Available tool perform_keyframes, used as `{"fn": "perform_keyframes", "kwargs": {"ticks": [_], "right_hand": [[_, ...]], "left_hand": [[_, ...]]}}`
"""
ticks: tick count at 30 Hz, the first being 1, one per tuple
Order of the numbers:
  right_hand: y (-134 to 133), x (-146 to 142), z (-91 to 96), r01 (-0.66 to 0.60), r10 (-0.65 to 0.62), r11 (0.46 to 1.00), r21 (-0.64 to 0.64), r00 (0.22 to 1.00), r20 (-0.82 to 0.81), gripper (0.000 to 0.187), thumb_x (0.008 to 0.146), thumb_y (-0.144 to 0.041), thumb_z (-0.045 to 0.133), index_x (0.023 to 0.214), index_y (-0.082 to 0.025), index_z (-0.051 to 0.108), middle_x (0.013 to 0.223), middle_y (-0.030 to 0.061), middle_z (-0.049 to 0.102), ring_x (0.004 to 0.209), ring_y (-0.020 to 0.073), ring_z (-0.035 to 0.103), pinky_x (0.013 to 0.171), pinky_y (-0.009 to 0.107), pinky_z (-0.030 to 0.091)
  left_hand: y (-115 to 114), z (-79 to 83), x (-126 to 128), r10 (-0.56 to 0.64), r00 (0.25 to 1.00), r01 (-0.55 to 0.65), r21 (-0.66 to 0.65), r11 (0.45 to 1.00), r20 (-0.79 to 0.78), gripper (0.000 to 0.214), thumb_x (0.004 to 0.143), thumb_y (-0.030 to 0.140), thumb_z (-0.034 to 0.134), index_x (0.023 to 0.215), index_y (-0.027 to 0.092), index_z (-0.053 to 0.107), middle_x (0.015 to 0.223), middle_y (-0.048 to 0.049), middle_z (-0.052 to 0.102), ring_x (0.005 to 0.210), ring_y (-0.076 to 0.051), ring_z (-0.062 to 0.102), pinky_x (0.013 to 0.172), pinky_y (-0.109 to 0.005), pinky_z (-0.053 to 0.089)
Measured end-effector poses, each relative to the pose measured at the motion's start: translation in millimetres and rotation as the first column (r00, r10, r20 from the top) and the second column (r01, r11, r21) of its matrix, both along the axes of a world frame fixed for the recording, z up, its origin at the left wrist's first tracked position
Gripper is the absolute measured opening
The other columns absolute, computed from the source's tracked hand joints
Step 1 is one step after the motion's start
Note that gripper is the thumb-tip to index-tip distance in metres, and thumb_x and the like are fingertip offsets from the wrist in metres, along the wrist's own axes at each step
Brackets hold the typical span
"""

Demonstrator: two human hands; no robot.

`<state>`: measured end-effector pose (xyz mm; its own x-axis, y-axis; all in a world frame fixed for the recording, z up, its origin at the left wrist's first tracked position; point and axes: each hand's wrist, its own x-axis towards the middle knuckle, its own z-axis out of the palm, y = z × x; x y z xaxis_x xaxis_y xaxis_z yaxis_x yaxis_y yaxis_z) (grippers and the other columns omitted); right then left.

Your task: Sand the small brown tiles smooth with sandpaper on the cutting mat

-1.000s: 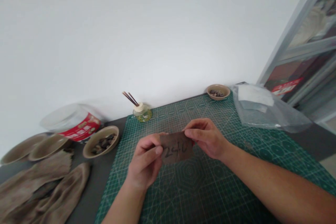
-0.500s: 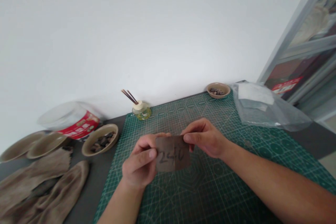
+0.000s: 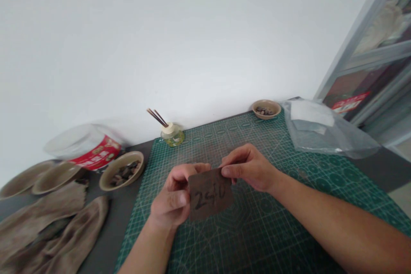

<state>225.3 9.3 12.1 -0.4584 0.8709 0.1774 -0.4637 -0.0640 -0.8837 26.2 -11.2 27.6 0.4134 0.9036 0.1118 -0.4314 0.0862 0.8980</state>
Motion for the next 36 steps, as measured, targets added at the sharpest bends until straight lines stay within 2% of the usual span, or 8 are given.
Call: {"fn": "perform_keyframes", "kwargs": {"ticks": [13, 17, 19, 21, 25, 29, 33, 36], "right_hand": [[-1, 1, 3.7, 0.059, -0.066, 0.993, 0.098, 0.996, 0.067, 0.011, 0.068, -0.024, 0.082, 0.076, -0.017, 0.077, 0.058, -0.001, 0.064, 0.052, 0.009, 0.052, 0.048, 0.021, 0.039], [2, 0, 2.3, 0.173, -0.203, 0.966, 0.191, 0.968, 0.149, 0.016, 0.071, -0.03, 0.078, 0.082, -0.018, 0.075, 0.07, 0.0008, 0.068, 0.06, 0.0119, 0.057, 0.056, 0.024, 0.045], [4, 1, 3.1, 0.269, -0.361, 0.901, 0.341, 0.901, 0.241, 0.025, 0.075, -0.028, 0.074, 0.099, -0.021, 0.072, 0.082, 0.002, 0.07, 0.065, 0.0122, 0.057, 0.06, 0.026, 0.046], [5, 3, 5.1, 0.282, -0.507, 0.786, 0.551, 0.804, 0.312, 0.038, 0.077, -0.025, 0.07, 0.115, -0.025, 0.065, 0.105, 0.0048, 0.068, 0.079, 0.015, 0.059, 0.072, 0.03, 0.048], [4, 5, 6.6, -0.013, -0.594, 0.591, 0.807, 0.67, 0.445, 0.058, 0.072, -0.03, 0.075, 0.127, -0.028, 0.058, 0.132, 0.008, 0.055, 0.117, 0.0263, 0.049, 0.1, 0.044, 0.035], [3, -1, 3.1, -0.099, -0.639, 0.578, 0.81, 0.562, 0.524, 0.045, 0.078, -0.024, 0.07, 0.122, -0.024, 0.061, 0.113, 0.0075, 0.067, 0.107, 0.0249, 0.054, 0.096, 0.042, 0.034], [9, 12, 2.8, 0.124, -0.727, 0.589, 0.798, 0.512, 0.457, 0.024, 0.092, -0.023, 0.054, 0.112, -0.022, 0.066, 0.1, 0.0065, 0.072, 0.094, 0.0203, 0.062, 0.088, 0.035, 0.042], [13, 45, -1.0, 0.283, -0.821, 0.565, 0.775, 0.289, 0.493, 0.03, 0.095, -0.026, 0.046, 0.119, -0.023, 0.064, 0.108, 0.0071, 0.07, 0.098, 0.0219, 0.064, 0.086, 0.035, 0.047]], "left_hand": [[-1, 3.5, 0, -0.078, 0.997, 0.078, 0.01, 0.997, 0.013, 0.026, 0.055, 0.039, 0.08, 0.063, 0.021, 0.063, 0.07, -0.0074, 0.057, 0.076, -0.03, 0.06, 0.062, -0.04, 0.049], [1, 2.2, 3, 0.017, 0.999, -0.018, -0.011, 1.0, -0.039, 0.028, 0.057, 0.037, 0.079, 0.063, 0.019, 0.058, 0.075, -0.0063, 0.06, 0.072, -0.025, 0.059, 0.06, -0.035, 0.047], [6, -1.3, 4, 0.127, 0.985, -0.128, 0.003, 0.992, -0.116, 0.027, 0.062, 0.033, 0.077, 0.063, 0.018, 0.054, 0.071, -0.0033, 0.058, 0.068, -0.019, 0.055, 0.06, -0.03, 0.044], [12, -6.0, 5, 0.229, 0.948, -0.222, 0.056, 0.973, -0.223, 0.023, 0.07, 0.028, 0.073, 0.063, 0.018, 0.052, 0.063, 0.001, 0.051, 0.061, -0.013, 0.049, 0.057, -0.024, 0.04], [21, -13.6, 5, 0.336, 0.878, -0.293, 0.173, 0.94, -0.339, 0.018, 0.077, 0.024, 0.068, 0.068, 0.017, 0.053, 0.062, 0.0035, 0.049, 0.061, -0.011, 0.045, 0.057, -0.021, 0.036], [21, -13.5, 5, 0.293, 0.849, -0.21, 0.229, 0.951, -0.44, 0.021, 0.08, 0.03, 0.066, 0.069, 0.017, 0.054, 0.061, 0.0037, 0.048, 0.059, -0.011, 0.044, 0.057, -0.021, 0.035], [20, -9.1, 6, 0.345, 0.77, -0.204, 0.306, 0.93, -0.536, 0.021, 0.083, 0.036, 0.063, 0.078, 0.016, 0.062, 0.063, 0.0023, 0.05, 0.059, -0.011, 0.044, 0.055, -0.022, 0.033], [22, -7.9, 4, 0.428, 0.701, -0.216, 0.402, 0.889, -0.57, 0.024, 0.084, 0.036, 0.061, 0.099, 0.017, 0.067, 0.066, 0.0017, 0.053, 0.059, -0.013, 0.048, 0.054, -0.022, 0.035]]}}
